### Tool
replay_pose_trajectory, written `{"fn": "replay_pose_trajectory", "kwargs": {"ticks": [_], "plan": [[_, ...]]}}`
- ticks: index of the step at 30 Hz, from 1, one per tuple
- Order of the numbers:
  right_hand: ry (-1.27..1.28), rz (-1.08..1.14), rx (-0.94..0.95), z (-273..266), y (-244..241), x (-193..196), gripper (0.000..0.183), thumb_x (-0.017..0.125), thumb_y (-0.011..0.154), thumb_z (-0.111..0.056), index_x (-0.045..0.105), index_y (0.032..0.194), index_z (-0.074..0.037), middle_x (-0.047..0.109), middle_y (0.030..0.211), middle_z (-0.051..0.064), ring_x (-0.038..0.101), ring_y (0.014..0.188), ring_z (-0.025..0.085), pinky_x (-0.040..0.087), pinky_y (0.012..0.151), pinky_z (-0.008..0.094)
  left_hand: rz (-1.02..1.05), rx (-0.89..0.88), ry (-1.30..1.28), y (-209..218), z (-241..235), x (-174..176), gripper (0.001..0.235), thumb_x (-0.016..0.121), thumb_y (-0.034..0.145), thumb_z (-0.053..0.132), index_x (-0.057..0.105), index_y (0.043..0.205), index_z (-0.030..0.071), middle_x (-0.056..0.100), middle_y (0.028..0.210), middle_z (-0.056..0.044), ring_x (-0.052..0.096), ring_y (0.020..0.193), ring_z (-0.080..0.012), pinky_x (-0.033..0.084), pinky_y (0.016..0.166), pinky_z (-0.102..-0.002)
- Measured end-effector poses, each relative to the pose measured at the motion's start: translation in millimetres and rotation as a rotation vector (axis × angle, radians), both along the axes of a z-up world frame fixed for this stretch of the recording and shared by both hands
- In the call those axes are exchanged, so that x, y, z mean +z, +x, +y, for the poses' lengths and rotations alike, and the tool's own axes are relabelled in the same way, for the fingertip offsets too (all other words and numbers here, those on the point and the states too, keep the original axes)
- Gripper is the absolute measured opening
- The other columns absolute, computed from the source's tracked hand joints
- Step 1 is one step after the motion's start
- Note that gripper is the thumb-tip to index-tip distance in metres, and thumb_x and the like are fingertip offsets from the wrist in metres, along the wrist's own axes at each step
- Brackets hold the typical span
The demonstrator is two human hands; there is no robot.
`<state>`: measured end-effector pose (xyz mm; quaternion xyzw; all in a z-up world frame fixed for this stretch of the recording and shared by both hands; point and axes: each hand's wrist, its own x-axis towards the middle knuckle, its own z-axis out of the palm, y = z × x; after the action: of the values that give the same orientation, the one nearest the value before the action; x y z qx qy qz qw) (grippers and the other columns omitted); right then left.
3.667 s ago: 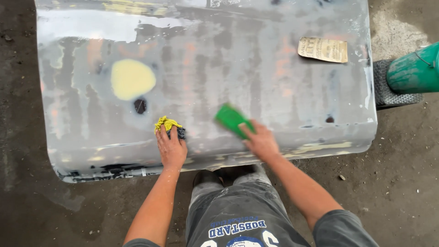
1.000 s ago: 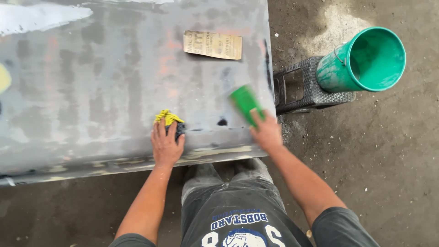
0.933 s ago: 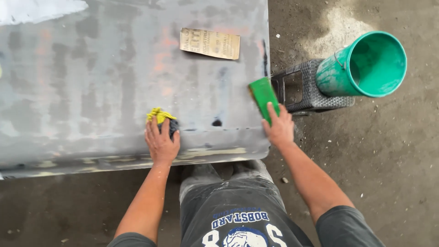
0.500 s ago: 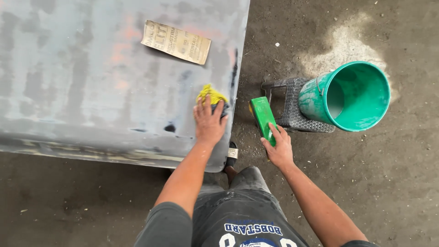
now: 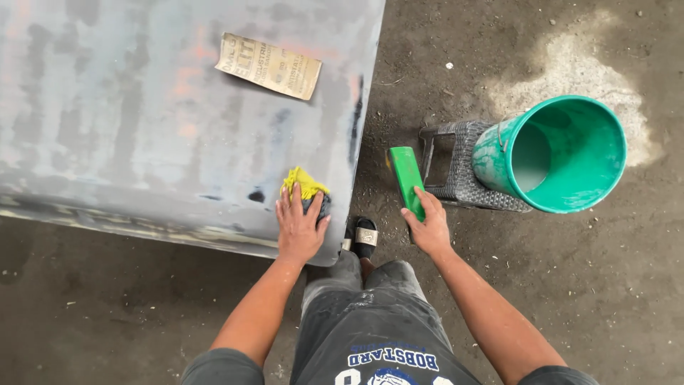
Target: The person sands a large, white car door using a green sanding block and a yellow cloth. They repeatedly wipe the surface, dip the sanding block and cloth into a green bucket of water, and continue sanding different sections of the door, including the edges and the area around the handle.
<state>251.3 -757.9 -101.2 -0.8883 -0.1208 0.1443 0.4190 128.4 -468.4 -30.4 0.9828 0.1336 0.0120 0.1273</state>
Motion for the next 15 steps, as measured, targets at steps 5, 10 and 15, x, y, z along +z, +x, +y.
{"fn": "replay_pose_trajectory", "kwargs": {"ticks": [5, 10, 15], "plan": [[0.002, -0.013, 0.002, 13.8, -14.5, 22.1, 0.065, 0.077, 0.088, -0.029, 0.054, 0.147, -0.014, 0.053, 0.145, 0.021, 0.052, 0.13, 0.04, 0.044, 0.108, 0.045, -0.054, -0.092, -0.019, 93.4, 3.6, -17.2, 0.062, 0.066, 0.094, 0.043, 0.05, 0.151, 0.024, 0.025, 0.163, -0.025, 0.022, 0.149, -0.0536, 0.02, 0.118, -0.07], [0.001, 0.054, -0.041, 23.3, -30.3, 48.6, 0.065, 0.076, 0.088, -0.031, 0.053, 0.148, -0.016, 0.051, 0.148, 0.02, 0.051, 0.131, 0.039, 0.043, 0.108, 0.045, 0.116, -0.117, -0.05, 204.7, 10.1, -21.9, 0.069, 0.064, 0.093, 0.047, 0.04, 0.156, 0.031, 0.012, 0.166, -0.022, 0.009, 0.15, -0.0508, 0.012, 0.118, -0.069], [-0.045, 0.063, -0.078, 20.4, -43.0, 50.2, 0.065, 0.075, 0.089, -0.03, 0.053, 0.148, -0.016, 0.051, 0.148, 0.019, 0.051, 0.132, 0.039, 0.043, 0.107, 0.045, 0.141, -0.155, -0.058, 208.6, 14.7, -24.7, 0.069, 0.064, 0.093, 0.043, 0.038, 0.156, 0.03, 0.012, 0.165, -0.022, 0.009, 0.15, -0.0504, 0.013, 0.117, -0.067]]}}
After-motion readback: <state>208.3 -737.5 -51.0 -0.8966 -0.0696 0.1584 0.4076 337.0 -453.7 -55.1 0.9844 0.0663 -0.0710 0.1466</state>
